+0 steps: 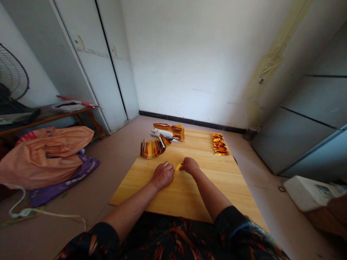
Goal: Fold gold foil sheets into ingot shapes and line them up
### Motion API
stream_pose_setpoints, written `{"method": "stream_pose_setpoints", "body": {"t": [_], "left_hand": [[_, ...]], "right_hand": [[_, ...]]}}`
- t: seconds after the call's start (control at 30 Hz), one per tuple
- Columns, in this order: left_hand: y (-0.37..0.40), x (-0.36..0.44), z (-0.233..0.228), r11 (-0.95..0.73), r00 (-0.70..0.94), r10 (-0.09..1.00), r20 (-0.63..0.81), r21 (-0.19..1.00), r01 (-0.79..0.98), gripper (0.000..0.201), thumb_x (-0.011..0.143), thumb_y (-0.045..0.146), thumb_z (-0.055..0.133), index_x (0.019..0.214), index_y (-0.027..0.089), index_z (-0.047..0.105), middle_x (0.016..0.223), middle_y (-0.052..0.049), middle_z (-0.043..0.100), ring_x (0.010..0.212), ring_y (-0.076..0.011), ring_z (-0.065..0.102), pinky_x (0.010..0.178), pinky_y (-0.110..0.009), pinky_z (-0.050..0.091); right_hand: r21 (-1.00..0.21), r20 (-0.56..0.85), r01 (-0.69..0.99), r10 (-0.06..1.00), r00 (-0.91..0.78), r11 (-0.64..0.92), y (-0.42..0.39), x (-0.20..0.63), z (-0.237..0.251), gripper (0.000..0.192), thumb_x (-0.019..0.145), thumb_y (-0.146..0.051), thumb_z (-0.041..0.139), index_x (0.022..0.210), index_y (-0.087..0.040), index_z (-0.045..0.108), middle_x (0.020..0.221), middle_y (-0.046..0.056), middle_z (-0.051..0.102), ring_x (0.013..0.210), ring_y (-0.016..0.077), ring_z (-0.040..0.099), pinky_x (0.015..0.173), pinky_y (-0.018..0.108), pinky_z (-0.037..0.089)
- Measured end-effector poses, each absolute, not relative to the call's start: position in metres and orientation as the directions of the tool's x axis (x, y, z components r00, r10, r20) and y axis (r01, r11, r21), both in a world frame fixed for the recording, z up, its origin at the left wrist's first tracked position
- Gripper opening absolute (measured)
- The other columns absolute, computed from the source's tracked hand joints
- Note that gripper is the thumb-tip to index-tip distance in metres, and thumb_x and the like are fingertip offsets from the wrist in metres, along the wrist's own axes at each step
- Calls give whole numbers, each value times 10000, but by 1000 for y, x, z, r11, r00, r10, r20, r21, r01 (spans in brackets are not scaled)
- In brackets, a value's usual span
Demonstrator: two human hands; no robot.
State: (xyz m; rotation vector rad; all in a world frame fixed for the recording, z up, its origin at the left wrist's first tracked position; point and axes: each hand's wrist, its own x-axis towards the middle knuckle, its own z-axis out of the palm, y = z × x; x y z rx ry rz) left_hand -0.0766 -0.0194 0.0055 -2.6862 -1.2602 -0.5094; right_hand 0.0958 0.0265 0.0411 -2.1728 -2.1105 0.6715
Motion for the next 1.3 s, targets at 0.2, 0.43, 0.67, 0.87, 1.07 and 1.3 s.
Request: {"method": "stream_pose_setpoints", "body": {"t": [0.2, 0.43, 0.67, 0.87, 1.07, 1.3], "left_hand": [[-19, -78, 3, -640, 588, 723, 363, 33, 767, 162, 848, 171, 494, 736, 176, 611, 789, -57, 560, 836, -191, 460, 699, -315, 375], [-20, -78, 5, -642, 590, 718, 369, 26, 766, 176, 851, 163, 482, 733, 177, 611, 788, -54, 565, 829, -186, 461, 700, -312, 376], [-21, -78, 4, -641, 586, 722, 368, 36, 767, 139, 821, 145, 507, 737, 178, 612, 798, -52, 581, 840, -191, 472, 724, -320, 381], [-19, -69, 14, -590, 534, 773, 343, 78, 804, 158, 813, 244, 571, 678, 173, 612, 764, -58, 586, 827, -200, 498, 716, -326, 390], [-10, -55, 14, -531, 436, 829, 350, 247, 811, 171, 781, 210, 614, 949, 196, 639, 896, -41, 619, 866, -183, 524, 772, -304, 416], [0, -52, 4, -548, 427, 823, 376, 324, 771, 155, 821, 151, 545, 886, 192, 680, 874, -53, 635, 873, -180, 538, 802, -309, 435]], "right_hand": [[-337, -272, 936, 962, 3, -98, 32, 109, 33, 236, 614, -269, 758, 831, -209, 686, 937, 49, 708, 873, 184, 646, 626, 203, 434], [-369, -301, 922, 954, -1, -116, 34, 122, 36, 98, 634, -190, 716, 730, -202, 704, 718, 21, 706, 674, 140, 646, 546, 172, 413], [-397, -292, 907, 956, 20, -140, 32, 143, 36, 64, 655, -183, 695, 718, -187, 707, 614, 9, 676, 596, 126, 626, 540, 171, 407], [-427, -285, 894, 959, 11, -137, 34, 145, 31, 78, 641, -158, 687, 711, -187, 706, 640, 7, 679, 606, 121, 617, 536, 168, 393], [-452, -261, 885, 965, -11, -112, 34, 149, 27, 96, 645, -175, 676, 733, -188, 710, 755, 18, 702, 697, 130, 618, 533, 169, 370], [-505, -196, 863, 977, -84, -27, 26, 151, 24, 134, 690, -159, 635, 800, -198, 702, 769, -5, 690, 721, 119, 604, 585, 172, 384]]}}
